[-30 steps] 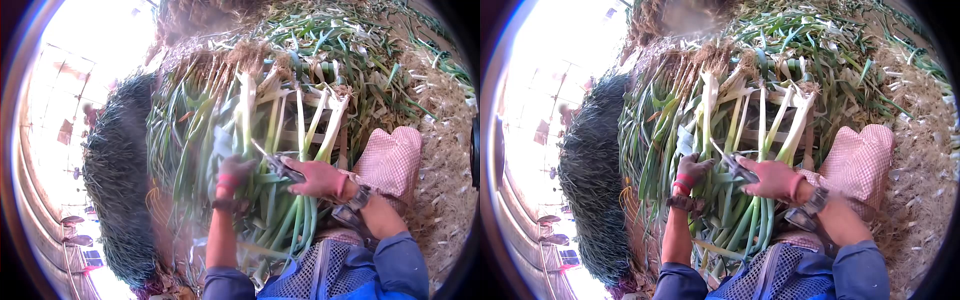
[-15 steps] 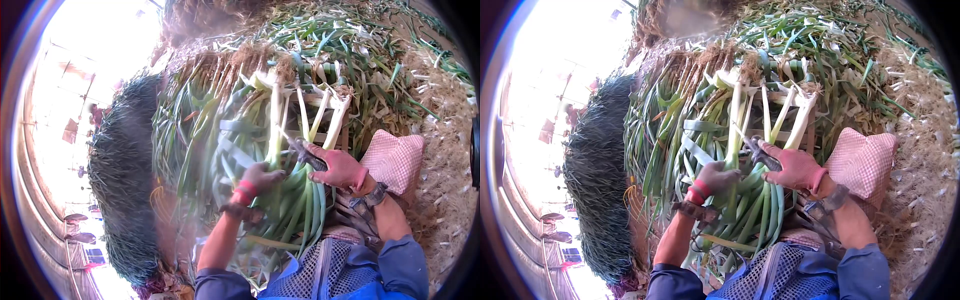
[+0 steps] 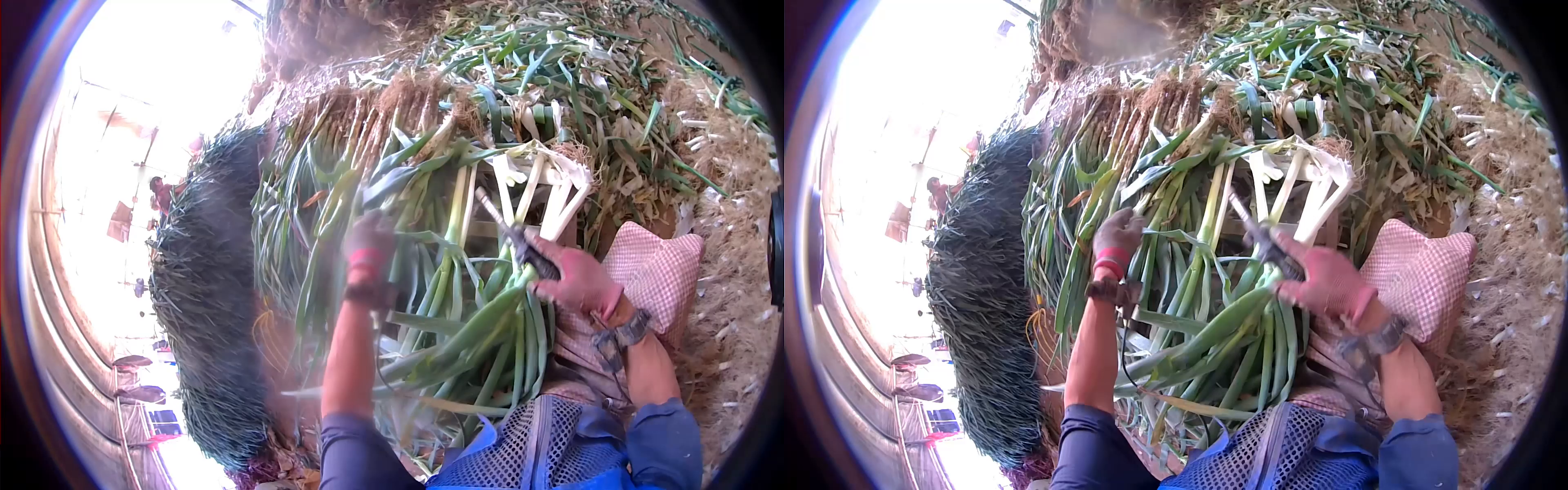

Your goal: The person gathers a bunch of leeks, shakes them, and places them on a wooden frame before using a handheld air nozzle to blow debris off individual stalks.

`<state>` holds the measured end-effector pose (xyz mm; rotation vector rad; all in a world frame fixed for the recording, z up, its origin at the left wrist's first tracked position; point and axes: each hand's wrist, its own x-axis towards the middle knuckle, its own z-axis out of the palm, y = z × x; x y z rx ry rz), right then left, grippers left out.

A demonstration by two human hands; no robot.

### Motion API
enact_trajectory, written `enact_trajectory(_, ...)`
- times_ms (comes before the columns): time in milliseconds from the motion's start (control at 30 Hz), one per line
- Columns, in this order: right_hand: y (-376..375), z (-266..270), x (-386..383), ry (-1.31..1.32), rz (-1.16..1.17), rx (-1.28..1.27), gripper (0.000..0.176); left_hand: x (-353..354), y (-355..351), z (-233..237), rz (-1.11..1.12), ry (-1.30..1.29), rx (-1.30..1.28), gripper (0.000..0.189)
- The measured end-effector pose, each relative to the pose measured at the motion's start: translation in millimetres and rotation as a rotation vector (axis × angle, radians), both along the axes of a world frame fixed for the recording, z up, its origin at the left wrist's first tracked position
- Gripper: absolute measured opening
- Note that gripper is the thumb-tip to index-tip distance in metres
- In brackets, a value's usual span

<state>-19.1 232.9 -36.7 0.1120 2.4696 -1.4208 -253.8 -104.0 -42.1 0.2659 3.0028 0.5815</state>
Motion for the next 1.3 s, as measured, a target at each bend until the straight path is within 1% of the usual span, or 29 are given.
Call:
enact_trajectory(33, -6, 4, 3, -0.034, 0.075, -0.042, 0.089, -18, -19, -21, 0.040, 0.164, -0.247, 0.055)
enact_trajectory(67, -12, 7, 4, -0.048, 0.109, -0.002, 0.089, -25, -31, -30, 0.035, 0.163, -0.250, 0.055)
enact_trajectory(133, -19, -2, 6, -0.010, 0.078, -0.017, 0.089, -22, -48, -43, 0.157, -0.135, -0.164, 0.068)
enact_trajectory(167, -21, -5, 5, 0.030, 0.052, -0.032, 0.090, -14, -45, -37, 0.156, -0.139, -0.165, 0.068)
enact_trajectory(200, -22, -5, 3, -0.041, 0.050, 0.033, 0.090, -7, -41, -28, 0.175, -0.199, -0.054, 0.068)
enact_trajectory(233, -24, -7, 3, -0.043, 0.051, 0.032, 0.090, -3, -40, -25, 0.196, -0.260, 0.056, 0.069)
enact_trajectory(267, -28, -10, 3, -0.018, 0.105, -0.015, 0.091, -16, -52, -37, 0.159, -0.372, 0.130, 0.070)
enact_trajectory(300, -31, -11, 2, 0.009, 0.160, -0.061, 0.091, -14, -58, -44, 0.165, -0.375, 0.129, 0.070)
enact_trajectory(367, -34, -4, -2, -0.021, 0.158, -0.080, 0.091, 4, -38, -34, 0.209, -0.664, 0.619, 0.068)
enact_trajectory(433, -36, -3, -4, -0.060, 0.162, -0.102, 0.091, 52, 11, 28, -0.004, -0.348, 0.030, 0.085)
enact_trajectory(500, -36, -5, -7, 0.018, 0.076, -0.033, 0.092, 57, 6, 5, -0.050, -0.211, -0.103, 0.091)
enact_trajectory(533, -36, -4, -7, -0.016, 0.114, -0.088, 0.093, 58, 2, -7, -0.046, -0.196, -0.021, 0.087)
enact_trajectory(567, -38, -2, -7, -0.019, 0.114, -0.084, 0.093, 54, -8, -26, -0.047, -0.198, -0.018, 0.087)
enact_trajectory(600, -40, 1, -8, -0.029, 0.174, -0.130, 0.094, 48, -20, -48, -0.010, -0.272, 0.217, 0.087)
enact_trajectory(633, -42, 4, -8, -0.038, 0.233, -0.177, 0.096, 49, -17, -44, 0.027, -0.344, 0.451, 0.087)
enact_trajectory(667, -42, 7, -9, -0.064, 0.197, -0.090, 0.097, 54, -17, -40, -0.006, -0.319, 0.441, 0.088)
enact_trajectory(767, -44, -5, -13, -0.043, 0.161, -0.086, 0.098, 72, -8, -18, -0.017, -0.267, 0.366, 0.089)
enact_trajectory(800, -51, -28, -9, 0.185, 0.175, -0.156, 0.098, 72, -11, -23, -0.087, -0.173, 0.233, 0.093)
enact_trajectory(833, -52, -27, -9, 0.184, 0.176, -0.155, 0.098, 76, -3, -14, -0.086, -0.175, 0.234, 0.093)
enact_trajectory(900, -55, -16, -15, 0.068, 0.215, -0.113, 0.097, 85, 23, 17, -0.022, -0.266, -0.142, 0.099)
enact_trajectory(933, -56, 5, -20, -0.080, 0.175, -0.045, 0.096, 85, 25, 11, -0.044, -0.208, -0.239, 0.103)
enact_trajectory(1033, -57, -2, -20, -0.012, 0.245, -0.056, 0.094, 85, 23, 1, -0.005, -0.221, -0.271, 0.099)
enact_trajectory(1067, -60, -3, -20, 0.120, 0.298, -0.084, 0.095, 86, 20, -1, -0.004, -0.224, -0.270, 0.099)
enact_trajectory(1100, -59, -1, -20, 0.119, 0.297, -0.082, 0.095, 87, 17, -4, 0.020, -0.239, -0.194, 0.093)
enact_trajectory(1133, -60, 18, -25, -0.009, 0.282, 0.052, 0.094, 87, 14, -7, 0.043, -0.251, -0.116, 0.088)
enact_trajectory(1167, -59, 28, -29, -0.139, 0.267, 0.185, 0.093, 87, 13, -9, 0.041, -0.250, -0.113, 0.088)
enact_trajectory(1233, -60, 17, -30, -0.142, 0.252, 0.206, 0.091, 88, 6, -14, 0.092, -0.246, 0.118, 0.079)
enact_trajectory(1267, -60, 5, -27, -0.038, 0.290, 0.129, 0.090, 86, -1, -23, 0.096, -0.246, 0.119, 0.079)
enact_trajectory(1300, -60, -4, -24, 0.064, 0.327, 0.051, 0.089, 85, -6, -32, 0.105, -0.228, 0.195, 0.078)
